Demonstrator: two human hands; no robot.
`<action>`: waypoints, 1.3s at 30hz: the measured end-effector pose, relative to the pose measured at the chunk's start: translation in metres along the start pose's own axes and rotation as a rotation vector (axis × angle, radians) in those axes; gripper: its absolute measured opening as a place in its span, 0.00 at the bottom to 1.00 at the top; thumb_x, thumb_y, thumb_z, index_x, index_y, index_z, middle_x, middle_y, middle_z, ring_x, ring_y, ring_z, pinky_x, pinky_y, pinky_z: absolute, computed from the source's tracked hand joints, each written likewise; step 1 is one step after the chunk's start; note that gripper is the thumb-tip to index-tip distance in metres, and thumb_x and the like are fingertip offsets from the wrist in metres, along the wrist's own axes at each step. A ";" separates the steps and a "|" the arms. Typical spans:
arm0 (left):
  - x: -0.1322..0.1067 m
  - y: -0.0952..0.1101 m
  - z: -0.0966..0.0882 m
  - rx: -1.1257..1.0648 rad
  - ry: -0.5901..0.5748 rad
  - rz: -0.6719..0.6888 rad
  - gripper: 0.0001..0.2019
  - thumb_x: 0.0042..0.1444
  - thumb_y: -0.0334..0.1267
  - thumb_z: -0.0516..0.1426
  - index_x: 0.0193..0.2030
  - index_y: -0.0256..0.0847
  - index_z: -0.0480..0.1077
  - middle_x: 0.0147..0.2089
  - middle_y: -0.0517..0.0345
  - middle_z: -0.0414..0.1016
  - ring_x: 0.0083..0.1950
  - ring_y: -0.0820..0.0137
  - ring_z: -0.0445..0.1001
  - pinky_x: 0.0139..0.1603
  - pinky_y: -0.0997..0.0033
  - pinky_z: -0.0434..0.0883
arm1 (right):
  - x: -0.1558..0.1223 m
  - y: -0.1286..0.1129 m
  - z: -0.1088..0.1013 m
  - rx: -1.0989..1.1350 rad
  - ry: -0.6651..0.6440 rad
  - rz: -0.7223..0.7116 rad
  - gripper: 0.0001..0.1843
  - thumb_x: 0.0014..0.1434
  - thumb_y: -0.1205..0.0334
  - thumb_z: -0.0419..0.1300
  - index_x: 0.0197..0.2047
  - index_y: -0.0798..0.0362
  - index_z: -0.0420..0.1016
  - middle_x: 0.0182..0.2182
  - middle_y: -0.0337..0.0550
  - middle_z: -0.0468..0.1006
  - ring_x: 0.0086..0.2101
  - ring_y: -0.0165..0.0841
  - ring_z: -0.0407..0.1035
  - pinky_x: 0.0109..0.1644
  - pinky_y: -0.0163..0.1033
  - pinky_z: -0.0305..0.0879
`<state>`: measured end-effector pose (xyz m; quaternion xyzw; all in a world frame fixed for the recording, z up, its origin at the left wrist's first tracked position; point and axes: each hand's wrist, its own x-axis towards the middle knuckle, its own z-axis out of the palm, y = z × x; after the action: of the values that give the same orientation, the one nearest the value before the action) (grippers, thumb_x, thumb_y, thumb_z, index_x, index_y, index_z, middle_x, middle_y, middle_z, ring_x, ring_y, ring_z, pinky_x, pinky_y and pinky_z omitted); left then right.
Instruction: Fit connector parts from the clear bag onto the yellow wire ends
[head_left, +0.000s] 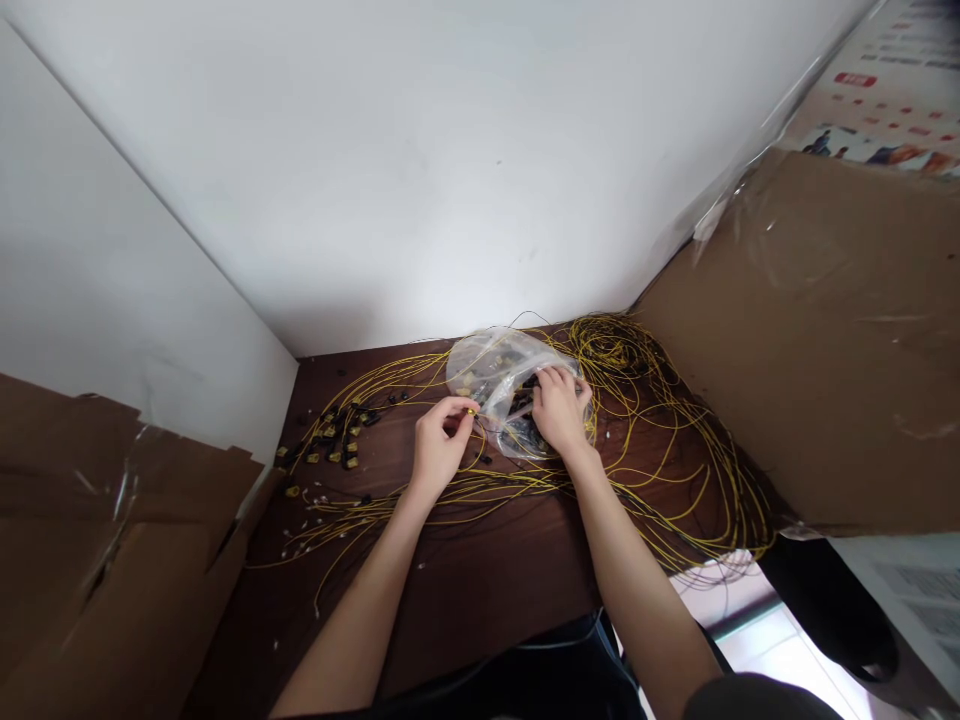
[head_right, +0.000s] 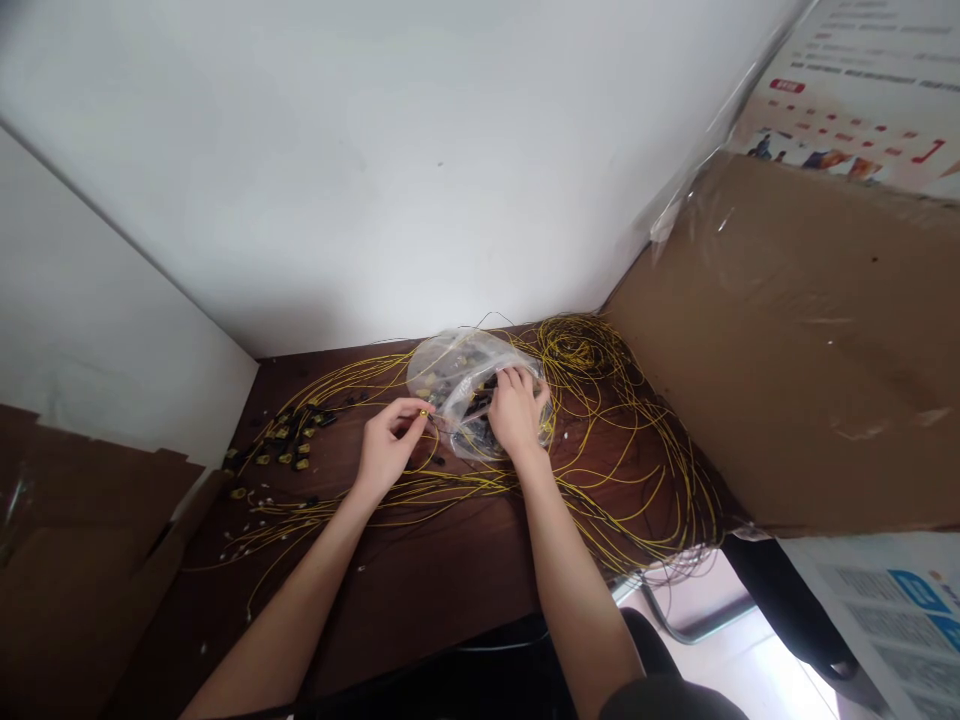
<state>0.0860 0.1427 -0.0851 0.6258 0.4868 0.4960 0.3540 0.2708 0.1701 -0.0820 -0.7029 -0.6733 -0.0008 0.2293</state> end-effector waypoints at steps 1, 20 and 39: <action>0.000 0.000 0.000 0.001 -0.001 -0.001 0.06 0.53 0.32 0.54 0.36 0.39 0.72 0.37 0.55 0.77 0.33 0.72 0.75 0.32 0.76 0.69 | 0.000 0.000 0.001 -0.013 -0.012 -0.009 0.21 0.60 0.68 0.43 0.54 0.55 0.66 0.54 0.52 0.69 0.56 0.41 0.55 0.58 0.53 0.37; 0.000 0.001 0.000 0.002 -0.004 -0.003 0.06 0.53 0.32 0.54 0.36 0.39 0.72 0.36 0.55 0.76 0.33 0.72 0.74 0.33 0.76 0.69 | 0.000 0.000 -0.001 0.012 0.006 0.017 0.17 0.59 0.67 0.47 0.49 0.54 0.67 0.49 0.51 0.71 0.52 0.42 0.58 0.57 0.50 0.41; 0.000 0.003 0.001 0.001 0.003 -0.003 0.06 0.52 0.31 0.54 0.35 0.39 0.72 0.36 0.56 0.77 0.32 0.72 0.74 0.31 0.76 0.68 | -0.001 -0.005 -0.001 0.038 0.035 0.030 0.17 0.59 0.66 0.47 0.48 0.52 0.70 0.50 0.49 0.71 0.53 0.41 0.58 0.57 0.53 0.39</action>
<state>0.0876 0.1420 -0.0822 0.6244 0.4885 0.4962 0.3539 0.2662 0.1685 -0.0794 -0.7084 -0.6583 0.0033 0.2545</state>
